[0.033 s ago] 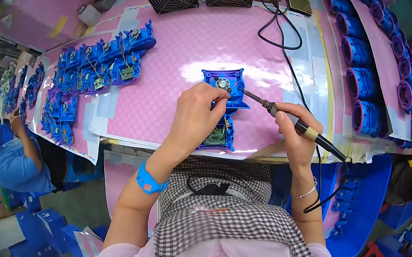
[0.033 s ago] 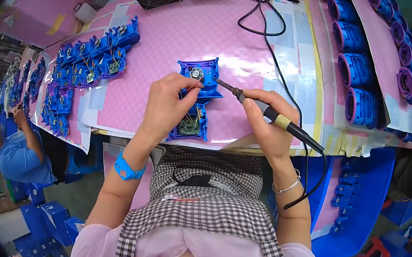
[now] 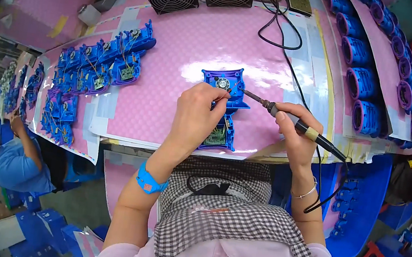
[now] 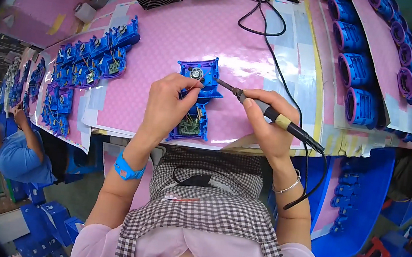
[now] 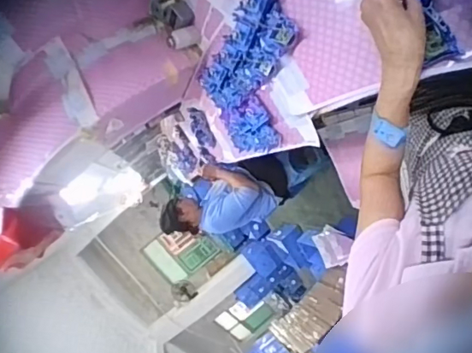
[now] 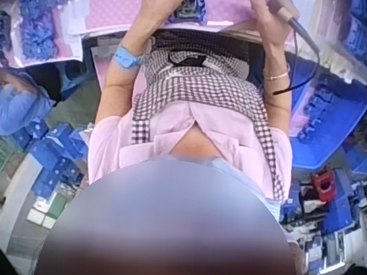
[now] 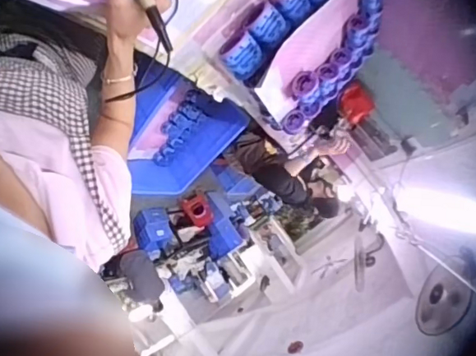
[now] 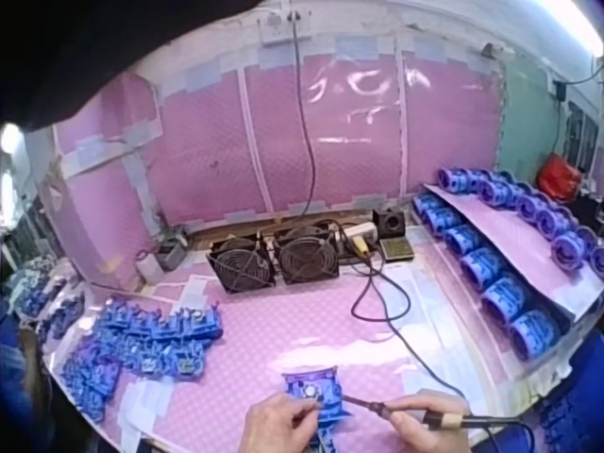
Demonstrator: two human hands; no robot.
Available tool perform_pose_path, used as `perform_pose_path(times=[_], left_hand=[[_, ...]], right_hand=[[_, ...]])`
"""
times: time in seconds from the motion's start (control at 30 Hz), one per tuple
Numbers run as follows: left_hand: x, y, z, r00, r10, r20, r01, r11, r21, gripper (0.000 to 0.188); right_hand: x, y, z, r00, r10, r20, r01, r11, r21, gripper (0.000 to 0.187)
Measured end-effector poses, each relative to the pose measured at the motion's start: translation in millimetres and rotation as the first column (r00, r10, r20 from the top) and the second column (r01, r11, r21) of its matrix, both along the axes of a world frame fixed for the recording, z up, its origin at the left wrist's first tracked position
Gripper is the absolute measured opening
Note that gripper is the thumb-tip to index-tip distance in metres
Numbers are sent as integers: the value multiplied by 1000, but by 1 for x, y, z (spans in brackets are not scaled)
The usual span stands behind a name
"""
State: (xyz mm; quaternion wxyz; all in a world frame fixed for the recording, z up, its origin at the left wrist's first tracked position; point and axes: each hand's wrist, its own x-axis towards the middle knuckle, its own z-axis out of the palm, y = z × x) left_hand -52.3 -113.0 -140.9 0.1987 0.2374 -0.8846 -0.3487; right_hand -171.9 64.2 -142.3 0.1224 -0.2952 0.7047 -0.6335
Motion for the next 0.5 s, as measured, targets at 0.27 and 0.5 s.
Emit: perform_pose_path(times=[0.27, 0.5], left_hand=[[-1, 2, 0, 1000, 5, 7, -6, 1000, 18, 12], [-1, 3, 0, 1000, 6, -20, -6, 1000, 0, 12]], right_hand=[[-2, 3, -2, 999, 17, -41, -18, 999, -29, 16], [-3, 5, -2, 999, -2, -54, 0, 1000, -26, 17]])
